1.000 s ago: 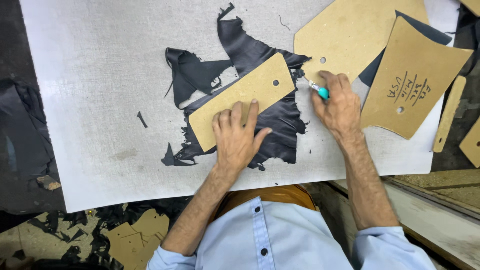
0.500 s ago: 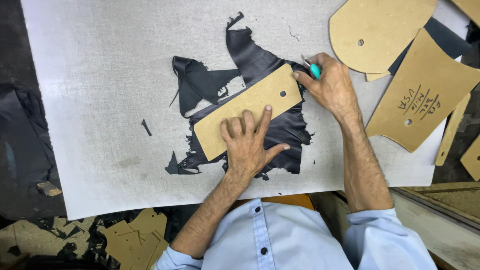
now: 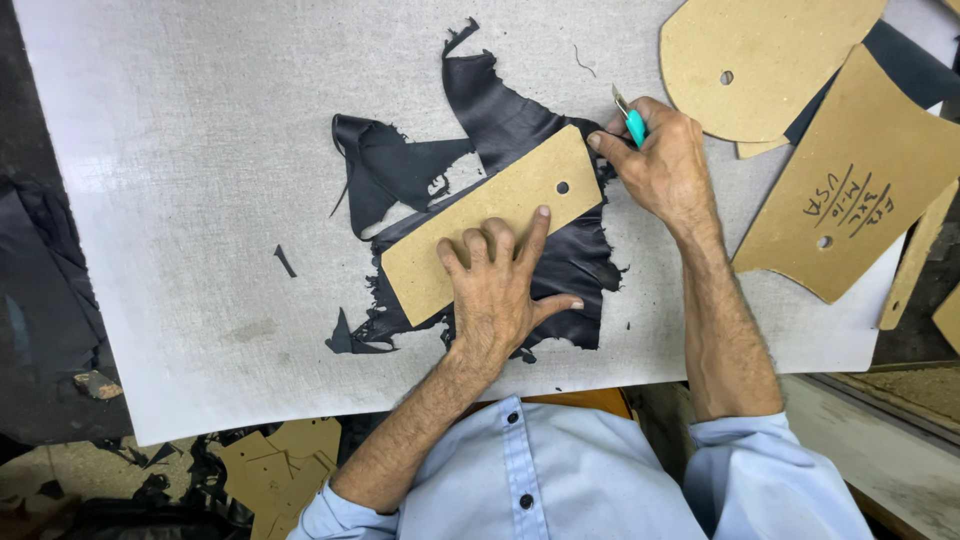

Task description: The person uses a utility knife to cut black leather pieces on a white work surface. They place cardboard templates on the leather, trace around them, and cut out the shapes. The person handles multiple templates and leather pieces, adjusting their positions as needed.

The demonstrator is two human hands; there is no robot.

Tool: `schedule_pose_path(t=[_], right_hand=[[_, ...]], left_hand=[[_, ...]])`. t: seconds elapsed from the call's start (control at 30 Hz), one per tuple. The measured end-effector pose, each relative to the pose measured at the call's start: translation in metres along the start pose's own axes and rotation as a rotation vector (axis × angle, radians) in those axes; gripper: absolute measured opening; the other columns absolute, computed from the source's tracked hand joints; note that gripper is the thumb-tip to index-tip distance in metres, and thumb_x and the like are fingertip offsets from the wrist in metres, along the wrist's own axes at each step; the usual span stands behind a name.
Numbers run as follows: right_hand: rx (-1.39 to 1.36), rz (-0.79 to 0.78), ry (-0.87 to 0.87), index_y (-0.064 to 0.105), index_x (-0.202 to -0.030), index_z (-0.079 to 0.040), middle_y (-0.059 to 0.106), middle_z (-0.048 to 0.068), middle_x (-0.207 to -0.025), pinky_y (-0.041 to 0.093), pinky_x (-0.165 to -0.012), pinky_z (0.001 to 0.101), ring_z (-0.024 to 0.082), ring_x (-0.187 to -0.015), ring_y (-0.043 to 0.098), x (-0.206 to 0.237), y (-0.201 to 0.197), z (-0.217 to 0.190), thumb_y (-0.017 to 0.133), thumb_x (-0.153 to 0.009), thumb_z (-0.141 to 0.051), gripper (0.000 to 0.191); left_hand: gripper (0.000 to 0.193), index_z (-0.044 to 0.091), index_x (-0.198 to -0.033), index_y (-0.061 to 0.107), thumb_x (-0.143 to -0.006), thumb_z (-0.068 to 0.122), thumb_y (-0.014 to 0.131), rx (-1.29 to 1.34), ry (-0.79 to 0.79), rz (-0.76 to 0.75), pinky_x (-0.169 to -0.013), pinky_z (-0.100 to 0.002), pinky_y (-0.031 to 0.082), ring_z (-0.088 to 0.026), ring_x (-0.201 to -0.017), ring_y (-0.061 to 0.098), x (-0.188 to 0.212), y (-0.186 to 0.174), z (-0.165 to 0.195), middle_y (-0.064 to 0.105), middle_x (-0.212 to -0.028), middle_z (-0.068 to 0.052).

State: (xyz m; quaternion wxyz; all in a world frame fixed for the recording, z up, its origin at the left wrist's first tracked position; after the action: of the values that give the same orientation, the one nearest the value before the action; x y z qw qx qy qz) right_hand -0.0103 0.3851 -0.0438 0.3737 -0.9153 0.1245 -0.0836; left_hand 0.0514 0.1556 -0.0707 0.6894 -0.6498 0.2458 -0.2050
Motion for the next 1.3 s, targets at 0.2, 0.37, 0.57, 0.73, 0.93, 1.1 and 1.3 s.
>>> schedule_pose_path(t=[0.2,0.37,0.57,0.73,0.93,1.1,1.3], right_hand=[[0.225,0.143,-0.186,0.065,-0.109,0.009,0.070,0.023,-0.095,0.058,-0.061,0.0401,0.027,-0.079,0.070,0.004,-0.010,-0.008,0.086,-0.092,-0.017,0.037],[0.152,0.158,-0.233,0.061,-0.125,0.010,0.069,0.024,-0.110,0.058,-0.073,0.0404,0.030,-0.094,0.071,0.038,-0.030,-0.007,0.069,-0.106,-0.006,0.026],[0.172,0.139,-0.275,0.069,-0.122,0.003,0.072,0.021,-0.106,0.060,-0.074,0.0413,0.033,-0.091,0.073,0.060,-0.011,-0.016,0.071,-0.103,-0.004,0.020],[0.191,0.278,-0.391,0.068,-0.122,0.004,0.073,0.023,-0.110,0.061,-0.080,0.0418,0.036,-0.097,0.074,0.048,0.009,-0.026,0.075,-0.100,-0.004,0.024],[0.277,0.257,-0.307,0.072,-0.121,0.003,0.072,0.019,-0.100,0.061,-0.066,0.0371,0.028,-0.083,0.074,0.036,0.024,-0.030,0.075,-0.100,-0.005,0.023],[0.355,0.237,-0.347,0.071,-0.124,0.005,0.070,0.017,-0.095,0.060,-0.061,0.0364,0.027,-0.077,0.072,0.035,0.027,-0.030,0.070,-0.101,-0.002,0.024],[0.460,0.235,-0.397,0.069,-0.125,0.010,0.068,0.017,-0.089,0.057,-0.053,0.0328,0.022,-0.069,0.070,0.049,0.033,-0.021,0.066,-0.102,0.003,0.024]], left_hand=[[0.116,0.026,-0.154,0.038,-0.063,0.097,0.053,-0.006,0.003,-0.134,-0.089,-0.071,0.042,-0.039,-0.107,0.047,-0.009,-0.007,0.000,0.046,-0.123,-0.022],[0.103,0.022,-0.151,0.044,-0.073,0.088,0.059,0.043,-0.012,-0.114,-0.092,-0.066,0.043,-0.039,-0.105,0.052,-0.015,-0.007,-0.002,0.051,-0.122,-0.023],[0.105,0.015,-0.152,0.045,-0.075,0.082,0.069,0.145,-0.005,-0.102,-0.088,-0.060,0.047,-0.037,-0.102,0.060,-0.047,-0.005,0.003,0.054,-0.116,-0.022],[0.121,0.023,-0.159,0.028,-0.065,0.085,0.072,0.098,0.006,-0.358,-0.075,-0.059,0.049,-0.036,-0.093,0.062,-0.072,-0.012,0.004,0.052,-0.110,-0.022],[0.131,0.025,-0.161,0.019,-0.060,0.090,0.072,0.046,0.015,-0.424,-0.078,-0.060,0.049,-0.035,-0.097,0.060,-0.075,-0.020,0.003,0.048,-0.116,-0.022],[0.133,0.025,-0.161,0.018,-0.059,0.091,0.072,0.053,0.027,-0.434,-0.078,-0.060,0.049,-0.036,-0.098,0.059,-0.074,-0.014,0.002,0.047,-0.116,-0.021],[0.132,0.026,-0.161,0.017,-0.059,0.090,0.072,0.057,0.018,-0.460,-0.079,-0.061,0.049,-0.035,-0.097,0.060,-0.076,-0.015,0.001,0.048,-0.116,-0.020]])
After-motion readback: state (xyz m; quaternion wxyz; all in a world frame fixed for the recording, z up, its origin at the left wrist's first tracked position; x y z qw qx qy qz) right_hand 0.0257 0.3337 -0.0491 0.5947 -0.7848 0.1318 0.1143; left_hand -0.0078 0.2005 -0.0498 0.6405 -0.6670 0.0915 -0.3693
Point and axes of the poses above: each hand's wrist, its own x-axis away from the middle knuckle, its own y-axis out of the palm, z = x × y, the point moved 2 cm from there along -x, towards the middle knuckle
